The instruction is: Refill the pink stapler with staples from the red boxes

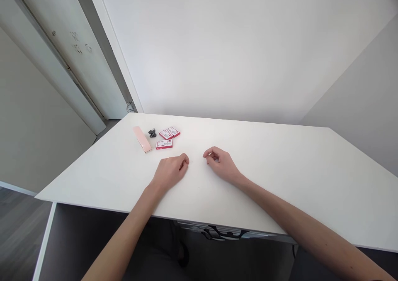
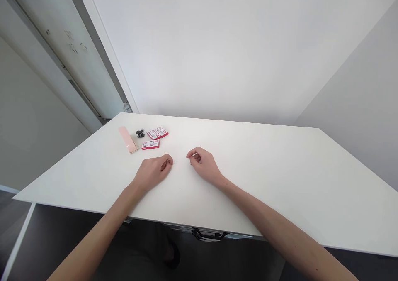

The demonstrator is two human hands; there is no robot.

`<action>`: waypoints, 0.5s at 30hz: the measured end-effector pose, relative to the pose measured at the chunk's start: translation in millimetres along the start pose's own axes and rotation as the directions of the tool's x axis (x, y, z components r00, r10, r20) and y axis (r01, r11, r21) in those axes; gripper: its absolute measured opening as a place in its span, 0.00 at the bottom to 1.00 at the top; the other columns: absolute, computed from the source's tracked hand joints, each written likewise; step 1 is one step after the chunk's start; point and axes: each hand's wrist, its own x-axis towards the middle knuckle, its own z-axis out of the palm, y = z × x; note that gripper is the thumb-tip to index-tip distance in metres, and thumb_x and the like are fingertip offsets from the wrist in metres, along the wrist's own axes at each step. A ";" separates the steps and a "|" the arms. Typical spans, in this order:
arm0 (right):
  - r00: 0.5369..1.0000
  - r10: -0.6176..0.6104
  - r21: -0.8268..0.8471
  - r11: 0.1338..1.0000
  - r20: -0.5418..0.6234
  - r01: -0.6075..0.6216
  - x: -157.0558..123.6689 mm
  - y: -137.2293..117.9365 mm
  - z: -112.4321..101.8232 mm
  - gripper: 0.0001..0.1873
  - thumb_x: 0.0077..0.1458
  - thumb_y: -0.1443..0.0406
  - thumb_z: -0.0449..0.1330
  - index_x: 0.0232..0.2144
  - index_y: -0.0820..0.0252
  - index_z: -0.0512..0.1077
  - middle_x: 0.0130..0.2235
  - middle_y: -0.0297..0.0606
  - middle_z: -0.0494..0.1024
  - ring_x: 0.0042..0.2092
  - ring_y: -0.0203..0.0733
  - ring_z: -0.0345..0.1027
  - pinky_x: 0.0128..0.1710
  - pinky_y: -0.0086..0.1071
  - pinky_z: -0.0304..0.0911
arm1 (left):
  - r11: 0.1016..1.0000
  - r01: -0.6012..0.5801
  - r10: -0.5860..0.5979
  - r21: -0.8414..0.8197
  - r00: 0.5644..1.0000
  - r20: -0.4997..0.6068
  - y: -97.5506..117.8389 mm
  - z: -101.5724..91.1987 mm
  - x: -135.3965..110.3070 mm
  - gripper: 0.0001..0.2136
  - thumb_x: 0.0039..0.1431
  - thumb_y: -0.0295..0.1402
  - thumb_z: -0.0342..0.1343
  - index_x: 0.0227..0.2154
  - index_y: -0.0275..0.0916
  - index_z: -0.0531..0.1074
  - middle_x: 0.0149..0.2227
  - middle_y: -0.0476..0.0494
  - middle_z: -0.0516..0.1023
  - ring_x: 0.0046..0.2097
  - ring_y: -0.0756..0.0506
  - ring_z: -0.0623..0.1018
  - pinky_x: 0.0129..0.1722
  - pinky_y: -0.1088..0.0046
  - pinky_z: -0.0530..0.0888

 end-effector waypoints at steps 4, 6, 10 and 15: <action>1.000 0.006 0.004 1.000 -0.002 -0.006 1.2 3.1 0.6 0.09 0.56 0.63 0.56 0.37 0.54 0.75 0.30 0.32 0.75 0.34 0.42 0.69 0.34 0.36 0.62 | 1.000 0.016 -0.016 0.024 1.000 -0.006 -1.2 1.8 -1.2 0.12 0.67 0.31 0.44 0.39 0.44 0.74 0.30 0.48 0.83 0.29 0.44 0.77 0.30 0.68 0.62; 1.000 0.007 0.006 1.000 -0.005 -0.007 1.6 3.9 0.0 0.09 0.56 0.63 0.56 0.37 0.54 0.75 0.29 0.31 0.73 0.33 0.41 0.67 0.33 0.35 0.61 | 0.999 0.032 -0.032 0.034 0.999 -0.007 -1.5 2.3 -1.4 0.12 0.67 0.31 0.44 0.39 0.44 0.74 0.30 0.47 0.83 0.29 0.43 0.77 0.30 0.68 0.61; 1.000 0.009 0.006 1.000 -0.019 -0.009 3.0 4.2 -4.7 0.08 0.55 0.63 0.54 0.34 0.54 0.74 0.27 0.29 0.67 0.29 0.39 0.58 0.30 0.33 0.54 | 0.998 0.055 -0.055 0.036 0.998 -0.005 -1.3 1.9 -1.2 0.10 0.67 0.30 0.46 0.40 0.44 0.73 0.31 0.47 0.82 0.31 0.42 0.78 0.31 0.68 0.61; 0.999 0.049 0.015 0.999 -0.012 -0.049 6.3 5.5 -12.2 0.09 0.56 0.64 0.52 0.27 0.54 0.70 0.24 0.29 0.60 0.26 0.37 0.48 0.27 0.33 0.46 | 0.997 0.061 -0.061 0.037 0.998 -0.007 -1.0 0.3 -1.2 0.10 0.67 0.29 0.45 0.39 0.44 0.73 0.32 0.46 0.83 0.32 0.42 0.79 0.32 0.68 0.61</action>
